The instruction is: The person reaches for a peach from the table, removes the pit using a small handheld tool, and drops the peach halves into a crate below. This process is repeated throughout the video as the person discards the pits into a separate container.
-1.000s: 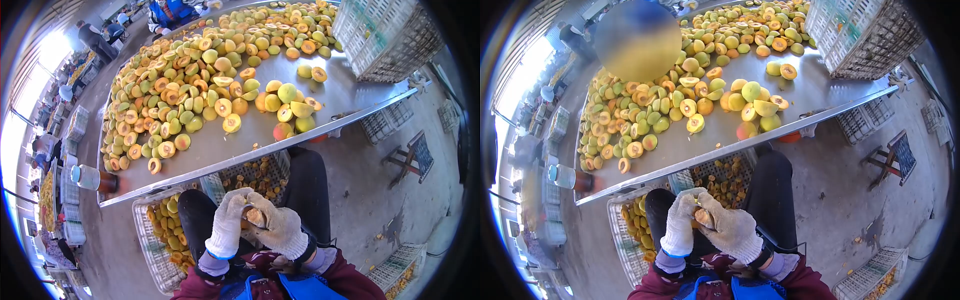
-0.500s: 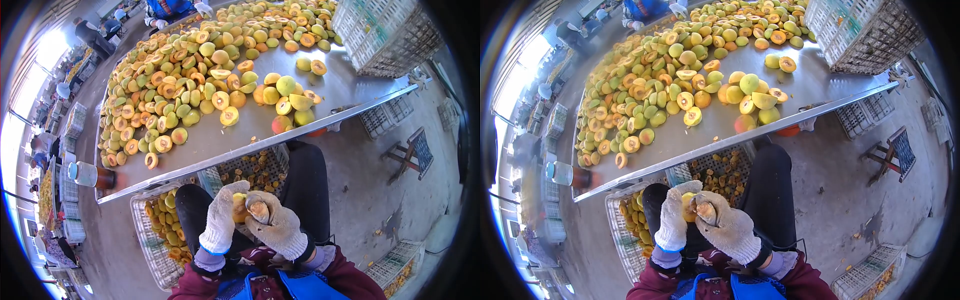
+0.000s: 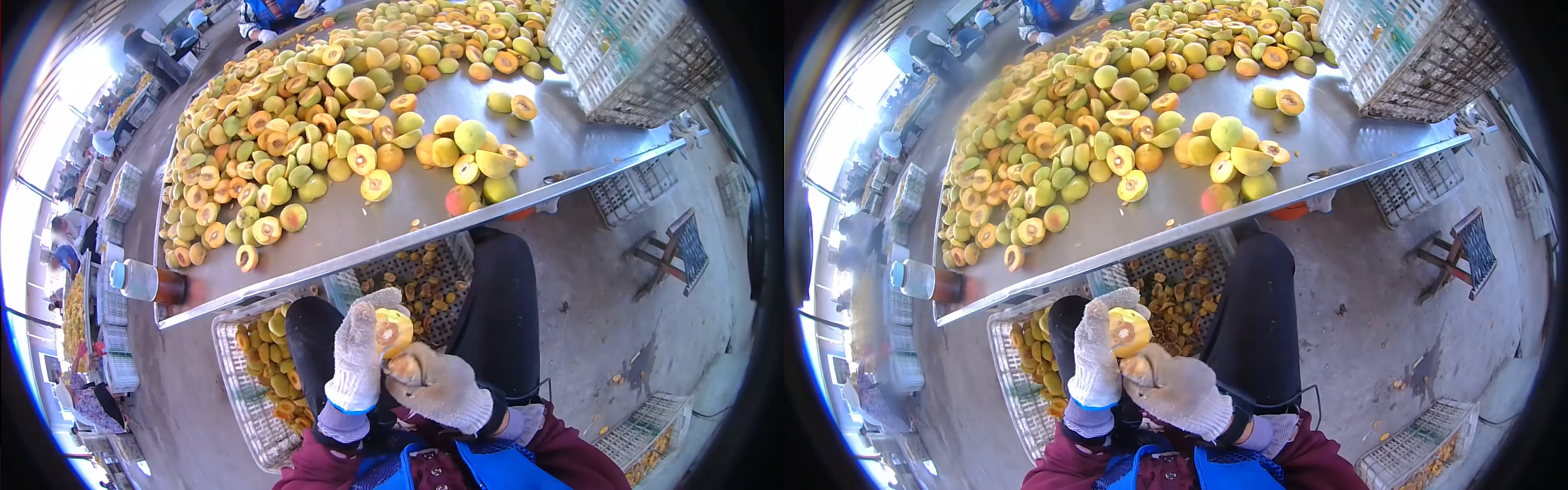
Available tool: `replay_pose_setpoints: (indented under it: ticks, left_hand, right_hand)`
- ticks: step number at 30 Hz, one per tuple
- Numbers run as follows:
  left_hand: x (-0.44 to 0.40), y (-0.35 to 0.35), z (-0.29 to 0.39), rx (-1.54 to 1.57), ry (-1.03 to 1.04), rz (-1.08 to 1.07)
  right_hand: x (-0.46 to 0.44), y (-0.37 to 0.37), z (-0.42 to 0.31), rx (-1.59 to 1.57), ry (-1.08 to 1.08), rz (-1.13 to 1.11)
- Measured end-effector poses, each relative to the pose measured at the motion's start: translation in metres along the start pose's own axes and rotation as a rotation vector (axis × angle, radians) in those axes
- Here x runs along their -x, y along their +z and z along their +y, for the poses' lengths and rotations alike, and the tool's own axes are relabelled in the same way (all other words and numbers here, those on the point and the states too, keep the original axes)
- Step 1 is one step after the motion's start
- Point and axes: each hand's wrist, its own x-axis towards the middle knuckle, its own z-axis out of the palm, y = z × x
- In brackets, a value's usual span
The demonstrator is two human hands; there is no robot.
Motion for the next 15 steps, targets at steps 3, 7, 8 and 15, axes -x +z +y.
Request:
replay_pose_setpoints:
  ticks: [3,7,8,15]
  left_hand:
    - [0.003,-0.005,0.002,0.057,0.005,-0.009]
    - [0.006,-0.006,-0.001,0.069,0.029,-0.031]
    - [0.007,-0.005,-0.002,0.079,0.007,-0.022]
    - [0.011,0.010,-0.001,-0.010,0.031,0.056]
  right_hand:
    - [-0.002,-0.008,-0.004,0.104,0.107,0.057]
    - [-0.003,-0.008,-0.003,0.202,0.143,0.026]
    - [-0.003,-0.008,-0.001,0.222,0.121,0.037]
    - [-0.004,-0.013,-0.013,0.229,0.280,-0.098]
